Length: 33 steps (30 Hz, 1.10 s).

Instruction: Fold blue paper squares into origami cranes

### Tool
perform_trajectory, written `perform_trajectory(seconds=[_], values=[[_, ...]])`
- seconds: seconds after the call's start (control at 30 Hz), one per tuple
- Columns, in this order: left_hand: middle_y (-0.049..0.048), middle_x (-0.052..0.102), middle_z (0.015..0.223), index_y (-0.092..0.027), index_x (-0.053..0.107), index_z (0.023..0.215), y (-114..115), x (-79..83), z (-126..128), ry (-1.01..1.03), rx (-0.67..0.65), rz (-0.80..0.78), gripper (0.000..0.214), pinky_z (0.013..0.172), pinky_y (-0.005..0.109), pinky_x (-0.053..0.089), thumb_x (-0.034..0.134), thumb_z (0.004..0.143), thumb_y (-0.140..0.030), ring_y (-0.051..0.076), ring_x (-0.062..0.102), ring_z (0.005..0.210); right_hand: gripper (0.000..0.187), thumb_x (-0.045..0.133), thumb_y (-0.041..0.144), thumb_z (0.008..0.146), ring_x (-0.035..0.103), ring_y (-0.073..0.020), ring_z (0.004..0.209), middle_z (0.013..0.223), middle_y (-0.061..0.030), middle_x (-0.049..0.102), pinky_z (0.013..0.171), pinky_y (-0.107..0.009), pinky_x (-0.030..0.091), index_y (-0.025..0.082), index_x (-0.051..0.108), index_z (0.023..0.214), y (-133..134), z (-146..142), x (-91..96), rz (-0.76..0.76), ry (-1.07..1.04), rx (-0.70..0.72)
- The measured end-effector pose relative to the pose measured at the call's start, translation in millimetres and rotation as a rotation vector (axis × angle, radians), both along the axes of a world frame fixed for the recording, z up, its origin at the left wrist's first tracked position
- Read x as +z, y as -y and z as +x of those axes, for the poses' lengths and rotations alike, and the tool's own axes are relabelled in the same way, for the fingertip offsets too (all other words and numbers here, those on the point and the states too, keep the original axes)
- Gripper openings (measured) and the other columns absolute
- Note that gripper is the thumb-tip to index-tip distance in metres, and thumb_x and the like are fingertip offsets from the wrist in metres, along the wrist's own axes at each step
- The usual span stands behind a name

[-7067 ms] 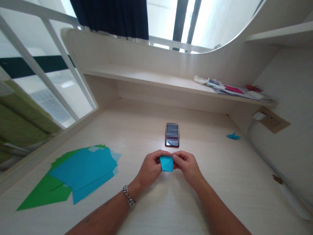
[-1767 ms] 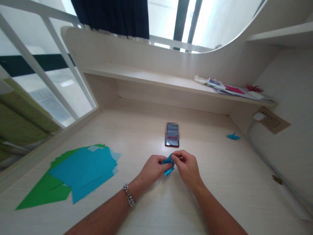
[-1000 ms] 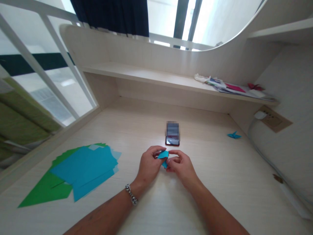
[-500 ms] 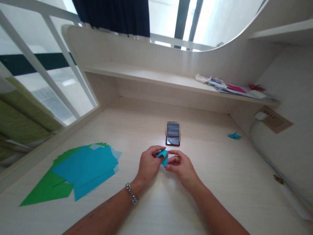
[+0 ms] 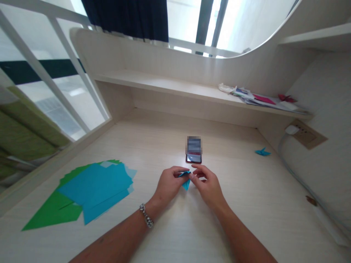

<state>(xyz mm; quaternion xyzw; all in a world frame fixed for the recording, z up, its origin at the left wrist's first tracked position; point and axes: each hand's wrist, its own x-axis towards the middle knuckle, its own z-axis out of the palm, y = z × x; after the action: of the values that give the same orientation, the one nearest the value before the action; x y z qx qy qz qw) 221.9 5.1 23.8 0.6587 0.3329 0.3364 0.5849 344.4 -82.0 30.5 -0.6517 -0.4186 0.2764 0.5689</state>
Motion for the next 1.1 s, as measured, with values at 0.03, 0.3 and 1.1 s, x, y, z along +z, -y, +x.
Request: perform_trajectory(seconds=[0.03, 0.3, 1.1], values=[[0.0102, 0.073, 0.091, -0.014, 0.074, 0.089, 1, 0.3, 0, -0.006, -0.044, -0.001, 0.024, 0.074, 0.03, 0.052, 0.071, 0.07, -0.027, 0.023, 0.067, 0.083, 0.027, 0.067, 0.03, 0.073, 0.06, -0.0174, 0.075, 0.09, -0.0053, 0.065, 0.061, -0.027, 0.048, 0.022, 0.069, 0.099, 0, 1, 0.4, 0.024, 0.061, -0.006], [0.0088, 0.074, 0.082, -0.013, 0.074, 0.088, 6, 4.0, -1, -0.031, -0.189, -0.017, 0.027, 0.068, 0.032, 0.05, 0.067, 0.074, -0.034, 0.025, 0.067, 0.078, 0.015, 0.066, 0.03, 0.075, 0.063, -0.0217, 0.079, 0.084, -0.0047, 0.07, 0.07, -0.031, 0.049, 0.022, 0.073, 0.084, -2, 5, -2.4, 0.001, 0.01, 0.017], [0.0142, 0.072, 0.097, -0.012, 0.073, 0.096, 9, 14.6, 2, 0.335, -0.198, -0.417, 0.031, 0.078, 0.038, 0.054, 0.067, 0.078, -0.036, 0.024, 0.067, 0.086, 0.029, 0.072, 0.04, 0.07, 0.064, -0.0195, 0.069, 0.075, -0.005, 0.071, 0.064, -0.032, 0.055, 0.015, 0.072, 0.084, -2, 8, 2.5, 0.007, -0.309, 0.007]])
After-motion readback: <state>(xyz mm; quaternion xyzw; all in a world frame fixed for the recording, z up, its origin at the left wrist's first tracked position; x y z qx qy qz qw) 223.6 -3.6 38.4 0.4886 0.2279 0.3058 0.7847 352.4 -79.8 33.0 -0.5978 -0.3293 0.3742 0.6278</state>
